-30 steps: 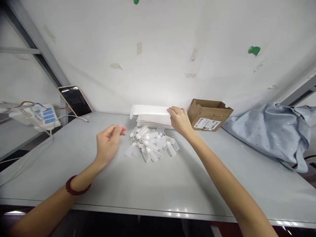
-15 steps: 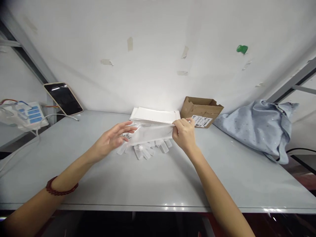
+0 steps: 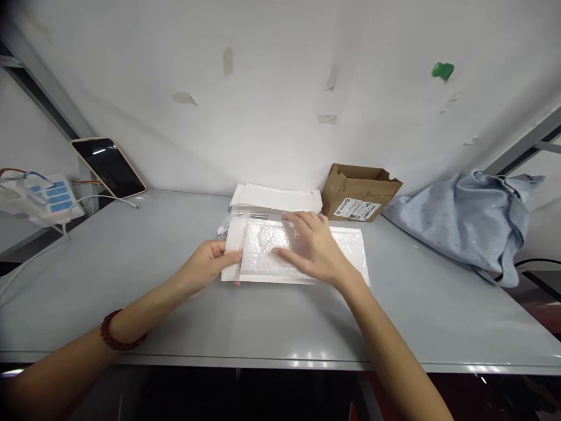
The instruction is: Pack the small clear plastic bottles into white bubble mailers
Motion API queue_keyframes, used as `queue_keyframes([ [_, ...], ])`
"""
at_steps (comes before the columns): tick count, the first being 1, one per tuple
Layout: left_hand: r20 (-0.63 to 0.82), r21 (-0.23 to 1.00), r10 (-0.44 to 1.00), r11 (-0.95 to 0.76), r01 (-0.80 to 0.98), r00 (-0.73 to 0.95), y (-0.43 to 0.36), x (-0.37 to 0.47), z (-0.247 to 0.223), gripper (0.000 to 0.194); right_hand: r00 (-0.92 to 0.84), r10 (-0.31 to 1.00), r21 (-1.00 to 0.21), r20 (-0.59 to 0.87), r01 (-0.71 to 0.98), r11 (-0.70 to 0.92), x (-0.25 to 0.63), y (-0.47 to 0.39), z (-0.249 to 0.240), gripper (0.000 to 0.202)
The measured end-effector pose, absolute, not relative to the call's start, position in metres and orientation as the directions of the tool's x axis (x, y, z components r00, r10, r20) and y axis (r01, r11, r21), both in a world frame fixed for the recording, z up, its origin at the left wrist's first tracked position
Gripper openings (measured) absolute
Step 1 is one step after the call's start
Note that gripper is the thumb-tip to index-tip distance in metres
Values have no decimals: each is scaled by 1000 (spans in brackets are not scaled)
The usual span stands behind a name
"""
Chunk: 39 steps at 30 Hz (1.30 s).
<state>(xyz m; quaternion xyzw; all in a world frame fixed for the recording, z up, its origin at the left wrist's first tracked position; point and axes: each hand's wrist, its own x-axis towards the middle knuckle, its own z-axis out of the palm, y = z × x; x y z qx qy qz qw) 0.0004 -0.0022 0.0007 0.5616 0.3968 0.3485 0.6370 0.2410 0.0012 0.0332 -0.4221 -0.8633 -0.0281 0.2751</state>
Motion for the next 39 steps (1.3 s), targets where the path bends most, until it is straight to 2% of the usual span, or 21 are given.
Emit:
queue_keyframes([
  [3, -147, 986, 871, 166, 1, 468, -6, 8, -4, 15, -640, 679, -117, 360, 691, 713, 222, -14, 24, 96],
  [5, -184, 981, 871, 194, 25, 455, -9, 10, -7, 15, -661, 692, -112, 290, 695, 710, 214, -21, 18, 105],
  [10, -292, 955, 839, 229, 189, 459, -12, 12, -12, 16, -668, 710, -205, 224, 680, 704, 209, -25, 9, 99],
  [14, -251, 955, 867, 149, 255, 431, -13, 14, -14, 25, -675, 702, -202, 228, 672, 712, 210, -23, 9, 96],
  [17, -80, 949, 945, -25, 315, 317, -10, 12, -14, 37, -647, 724, -215, 240, 692, 689, 220, -17, 11, 89],
  [19, 114, 895, 968, -197, 400, 222, -5, 7, -13, 43, -593, 762, -264, 261, 715, 647, 233, -9, 14, 81],
  [21, 277, 822, 951, -310, 478, 139, 3, 0, -13, 40, -504, 812, -315, 295, 751, 581, 247, 1, 17, 72],
  [24, 384, 760, 920, -365, 538, 82, 14, -9, -12, 20, -437, 844, -351, 311, 772, 529, 263, 14, 17, 60],
  [26, 399, 729, 908, -397, 557, 124, 19, -13, -13, 26, -433, 848, -343, 305, 781, 522, 268, 19, 15, 58],
  [28, 395, 704, 895, -438, 559, 205, 21, -14, -14, 34, -439, 847, -326, 299, 787, 523, 269, 20, 13, 59],
  [31, 381, 711, 887, -462, 530, 262, 20, -14, -16, 28, -450, 842, -313, 298, 787, 531, 267, 18, 12, 61],
  [34, 374, 759, 895, -446, 475, 243, 19, -13, -16, 21, -458, 835, -311, 306, 781, 542, 263, 14, 14, 59],
  [39, 329, 900, 935, -353, 256, 133, 18, -18, -3, 20, -486, 810, -290, 328, 764, 576, 255, 10, 12, 56],
])
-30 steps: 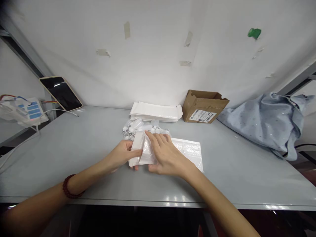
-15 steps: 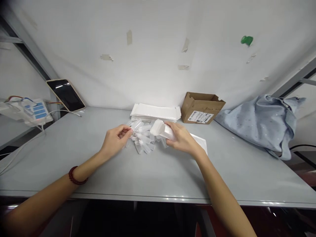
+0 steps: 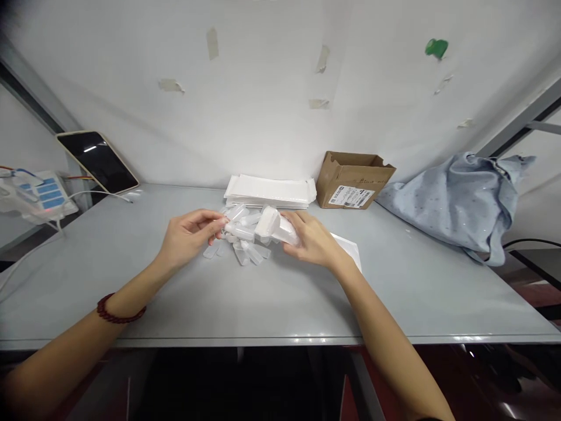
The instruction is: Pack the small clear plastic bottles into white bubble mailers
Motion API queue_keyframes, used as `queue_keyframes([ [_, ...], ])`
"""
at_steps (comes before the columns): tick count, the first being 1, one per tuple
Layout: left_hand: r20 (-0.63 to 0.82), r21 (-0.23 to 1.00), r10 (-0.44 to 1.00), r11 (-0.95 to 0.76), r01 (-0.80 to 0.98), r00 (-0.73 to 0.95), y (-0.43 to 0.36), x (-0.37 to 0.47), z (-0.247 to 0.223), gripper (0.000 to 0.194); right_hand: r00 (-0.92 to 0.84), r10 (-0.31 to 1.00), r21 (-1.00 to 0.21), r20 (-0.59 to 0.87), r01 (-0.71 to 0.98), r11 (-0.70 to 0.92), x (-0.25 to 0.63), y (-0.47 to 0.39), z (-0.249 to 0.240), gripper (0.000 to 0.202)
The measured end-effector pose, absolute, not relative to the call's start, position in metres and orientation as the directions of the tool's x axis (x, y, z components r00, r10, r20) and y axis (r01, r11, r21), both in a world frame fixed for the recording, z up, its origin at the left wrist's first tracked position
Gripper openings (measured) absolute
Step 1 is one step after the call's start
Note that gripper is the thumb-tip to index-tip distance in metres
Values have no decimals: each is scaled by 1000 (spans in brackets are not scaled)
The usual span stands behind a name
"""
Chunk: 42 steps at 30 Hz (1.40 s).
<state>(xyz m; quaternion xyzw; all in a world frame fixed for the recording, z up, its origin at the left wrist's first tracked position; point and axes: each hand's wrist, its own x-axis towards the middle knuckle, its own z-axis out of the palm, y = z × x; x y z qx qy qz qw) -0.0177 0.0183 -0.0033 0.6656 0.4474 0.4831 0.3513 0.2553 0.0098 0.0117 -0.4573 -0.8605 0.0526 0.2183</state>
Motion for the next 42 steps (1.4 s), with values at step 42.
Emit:
queue_keyframes([
  [42, 332, 830, 943, -305, 467, 25, 21, -11, -14, 17, -460, 795, -389, 396, 700, 599, 240, -5, 16, 50],
])
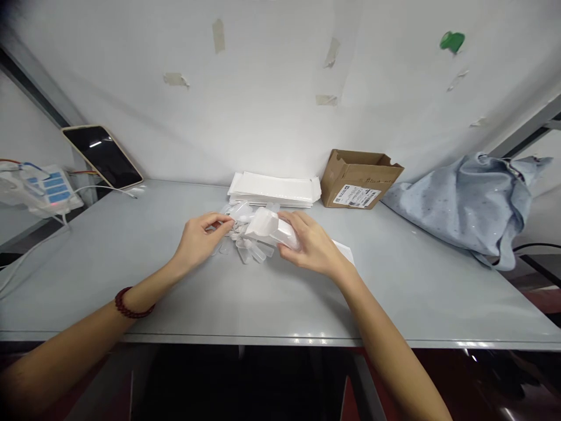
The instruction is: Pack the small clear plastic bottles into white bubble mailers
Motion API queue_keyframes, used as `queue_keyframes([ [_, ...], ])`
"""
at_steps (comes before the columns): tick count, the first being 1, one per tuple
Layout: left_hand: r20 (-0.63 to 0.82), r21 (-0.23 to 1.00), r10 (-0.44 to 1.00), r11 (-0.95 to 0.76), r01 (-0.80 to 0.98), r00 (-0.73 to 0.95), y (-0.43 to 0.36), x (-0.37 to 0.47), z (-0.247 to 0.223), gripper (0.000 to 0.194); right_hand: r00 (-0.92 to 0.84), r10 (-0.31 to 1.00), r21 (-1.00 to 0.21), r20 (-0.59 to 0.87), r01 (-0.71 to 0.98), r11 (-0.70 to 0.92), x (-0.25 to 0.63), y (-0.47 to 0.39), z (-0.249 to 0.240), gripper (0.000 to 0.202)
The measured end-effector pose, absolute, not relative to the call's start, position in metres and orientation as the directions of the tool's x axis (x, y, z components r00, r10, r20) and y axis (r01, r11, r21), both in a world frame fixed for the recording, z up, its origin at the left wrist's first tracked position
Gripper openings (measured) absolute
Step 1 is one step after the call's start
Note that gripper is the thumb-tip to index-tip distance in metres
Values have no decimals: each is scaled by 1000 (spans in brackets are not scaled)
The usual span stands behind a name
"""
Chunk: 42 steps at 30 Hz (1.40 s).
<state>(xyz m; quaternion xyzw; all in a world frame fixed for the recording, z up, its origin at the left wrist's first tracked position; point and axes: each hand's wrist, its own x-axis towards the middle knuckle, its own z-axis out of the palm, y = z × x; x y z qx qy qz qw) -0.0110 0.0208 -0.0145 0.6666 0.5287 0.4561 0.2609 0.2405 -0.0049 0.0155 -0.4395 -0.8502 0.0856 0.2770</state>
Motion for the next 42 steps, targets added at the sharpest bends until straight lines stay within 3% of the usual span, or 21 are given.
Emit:
queue_keyframes([
  [3, 395, 873, 912, -335, 355, -109, 18, -17, -4, 14, -446, 808, -391, 385, 714, 580, 241, -4, 15, 50],
  [5, 463, 860, 881, -420, 290, -98, 16, -21, 3, 10, -446, 808, -382, 384, 720, 579, 242, -3, 14, 50],
  [9, 580, 760, 804, -591, 269, 129, 11, -24, 10, 10, -486, 787, -348, 380, 713, 609, 241, -2, 11, 52],
  [13, 602, 660, 726, -686, 304, 331, 7, -17, 6, 12, -545, 749, -338, 377, 672, 659, 233, -6, 8, 52],
  [23, 468, 724, 761, -622, 298, 450, -9, 4, -8, 21, -649, 680, -310, 341, 605, 733, 212, -20, 5, 55],
  [27, 455, 781, 850, -525, 339, 267, -4, -5, 1, 23, -603, 691, -345, 398, 600, 722, 223, -17, 9, 57],
  [31, 346, 847, 932, -360, 390, 109, 6, -15, 3, 22, -477, 733, -407, 485, 619, 672, 240, -13, 21, 51],
  [34, 269, 798, 935, -351, 489, 232, 11, -17, -1, 23, -395, 755, -443, 523, 631, 637, 247, -11, 27, 46],
  [38, 168, 652, 881, -437, 620, 443, 14, -15, -10, 34, -425, 772, -452, 472, 635, 626, 248, -9, 25, 45],
  [42, 111, 574, 857, -469, 671, 504, 16, -15, -14, 33, -429, 783, -461, 450, 639, 615, 246, -8, 21, 45],
])
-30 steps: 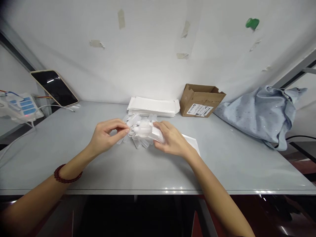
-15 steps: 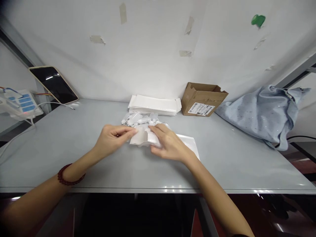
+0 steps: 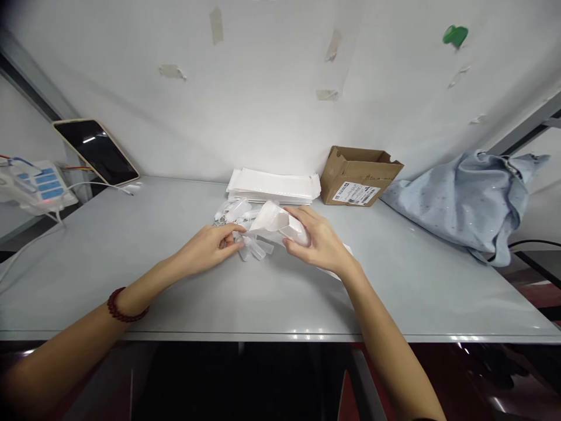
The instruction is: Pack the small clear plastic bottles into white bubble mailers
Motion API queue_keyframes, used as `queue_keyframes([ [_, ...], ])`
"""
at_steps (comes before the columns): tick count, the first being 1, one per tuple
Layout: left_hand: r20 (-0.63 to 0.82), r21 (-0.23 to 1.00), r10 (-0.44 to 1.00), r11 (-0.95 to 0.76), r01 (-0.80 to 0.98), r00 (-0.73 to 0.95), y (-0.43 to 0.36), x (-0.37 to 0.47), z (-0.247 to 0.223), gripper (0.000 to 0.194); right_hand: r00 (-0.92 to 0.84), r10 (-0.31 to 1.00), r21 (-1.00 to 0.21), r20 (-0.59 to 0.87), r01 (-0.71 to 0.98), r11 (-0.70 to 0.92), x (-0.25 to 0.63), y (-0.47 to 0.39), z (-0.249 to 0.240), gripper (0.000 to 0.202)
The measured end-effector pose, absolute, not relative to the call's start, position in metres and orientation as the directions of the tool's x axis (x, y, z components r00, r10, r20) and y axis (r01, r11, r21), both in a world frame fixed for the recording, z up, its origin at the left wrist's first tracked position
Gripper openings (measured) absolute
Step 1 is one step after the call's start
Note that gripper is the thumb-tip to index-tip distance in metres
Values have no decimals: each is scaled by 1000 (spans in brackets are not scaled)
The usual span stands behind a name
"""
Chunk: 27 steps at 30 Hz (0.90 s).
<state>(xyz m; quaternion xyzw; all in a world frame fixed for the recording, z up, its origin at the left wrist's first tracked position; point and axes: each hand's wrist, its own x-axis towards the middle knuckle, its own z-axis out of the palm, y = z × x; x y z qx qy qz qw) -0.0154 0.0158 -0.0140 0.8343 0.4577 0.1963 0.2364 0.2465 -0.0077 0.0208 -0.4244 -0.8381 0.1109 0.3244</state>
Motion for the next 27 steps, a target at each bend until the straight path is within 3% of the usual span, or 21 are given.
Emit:
queue_keyframes([
  [6, 139, 730, 859, -425, 535, 493, 16, -22, -3, 23, -472, 793, -443, 385, 660, 607, 245, -8, 18, 50],
  [10, 172, 862, 935, -295, 413, 310, 17, -34, 17, 19, -486, 805, -421, 342, 686, 593, 246, -8, 17, 52],
  [15, 307, 912, 942, -332, 243, 137, 12, -37, 30, 15, -523, 794, -412, 310, 679, 608, 240, -10, 15, 56],
  [19, 337, 876, 912, -395, 278, 232, 2, -21, 21, 13, -542, 789, -413, 289, 673, 613, 232, -11, 13, 60],
  [24, 540, 682, 761, -646, 343, 359, -9, -2, 9, 13, -560, 769, -409, 307, 652, 638, 226, -11, 8, 60],
  [27, 567, 652, 722, -687, 320, 397, -12, 4, 5, 15, -563, 758, -423, 329, 630, 652, 224, -12, 7, 59],
])
